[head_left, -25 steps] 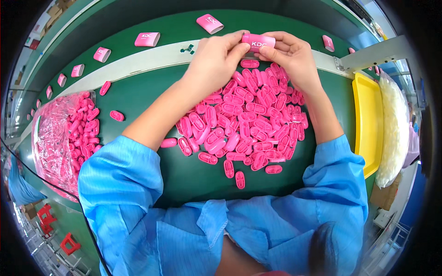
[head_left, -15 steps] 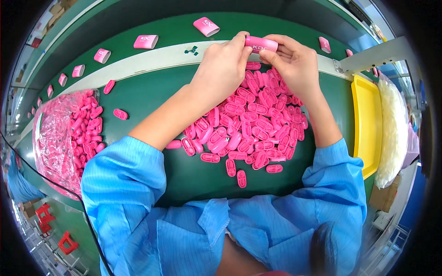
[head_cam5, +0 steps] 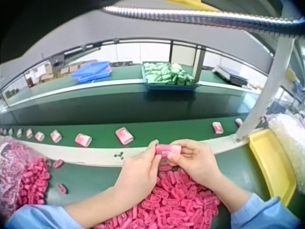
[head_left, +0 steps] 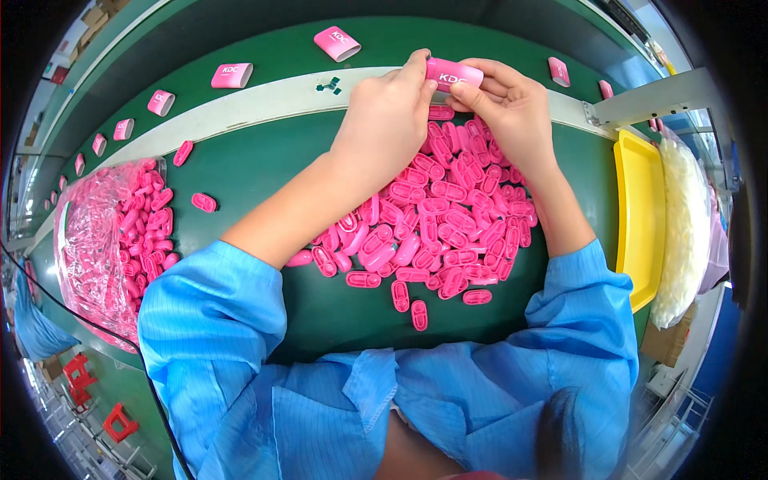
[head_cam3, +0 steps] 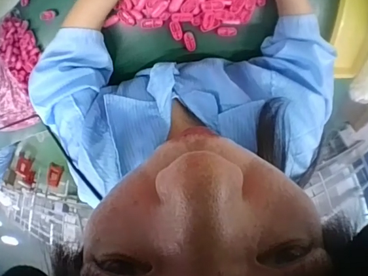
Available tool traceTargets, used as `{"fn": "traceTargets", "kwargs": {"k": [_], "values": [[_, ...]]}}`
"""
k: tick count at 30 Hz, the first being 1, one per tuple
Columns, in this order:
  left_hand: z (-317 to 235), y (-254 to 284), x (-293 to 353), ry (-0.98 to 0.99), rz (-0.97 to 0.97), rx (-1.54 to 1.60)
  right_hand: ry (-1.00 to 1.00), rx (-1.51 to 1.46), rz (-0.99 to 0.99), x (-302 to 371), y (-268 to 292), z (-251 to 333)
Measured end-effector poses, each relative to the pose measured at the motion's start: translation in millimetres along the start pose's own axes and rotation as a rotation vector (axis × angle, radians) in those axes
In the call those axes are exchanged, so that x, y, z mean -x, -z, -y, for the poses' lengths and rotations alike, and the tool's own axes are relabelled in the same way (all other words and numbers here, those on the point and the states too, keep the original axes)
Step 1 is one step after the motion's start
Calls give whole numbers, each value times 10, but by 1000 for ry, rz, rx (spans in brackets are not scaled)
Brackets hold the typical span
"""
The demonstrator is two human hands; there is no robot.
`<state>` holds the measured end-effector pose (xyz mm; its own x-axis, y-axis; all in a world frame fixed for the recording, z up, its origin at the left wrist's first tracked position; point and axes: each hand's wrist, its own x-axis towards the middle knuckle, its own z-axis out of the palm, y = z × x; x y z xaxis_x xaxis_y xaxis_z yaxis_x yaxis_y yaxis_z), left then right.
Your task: The person assembles small pink plastic parts by hand on a production line workspace.
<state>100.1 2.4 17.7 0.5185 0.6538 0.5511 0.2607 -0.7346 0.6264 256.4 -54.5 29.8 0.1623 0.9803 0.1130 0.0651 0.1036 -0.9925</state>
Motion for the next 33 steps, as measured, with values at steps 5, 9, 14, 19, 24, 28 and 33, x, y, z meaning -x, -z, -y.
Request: {"fn": "traceTargets", "kwargs": {"k": [5, 9, 14, 19, 24, 28, 33], "values": [[5, -20, 8, -86, -89, -68, 224, 361, -58, 28, -57, 32], [-10, 15, -50, 55, 32, 167, 19, -19, -35, -32, 76, -12], [92, 65, -91, 408, 76, 805, -118, -197, 79, -9, 85, 23], [69, 68, -175, 524, 88, 1093, -182, -87, 295, 118, -131, 162], [-76, 103, -104, 537, 268, 1155, -211, 17, 399, 208, -298, 251], [-175, 155, -72, 500, 339, 1018, -148, 23, 393, 246, -307, 292], [-230, 173, -28, 398, 247, 862, -146, 98, 346, 354, -326, 333]]}}
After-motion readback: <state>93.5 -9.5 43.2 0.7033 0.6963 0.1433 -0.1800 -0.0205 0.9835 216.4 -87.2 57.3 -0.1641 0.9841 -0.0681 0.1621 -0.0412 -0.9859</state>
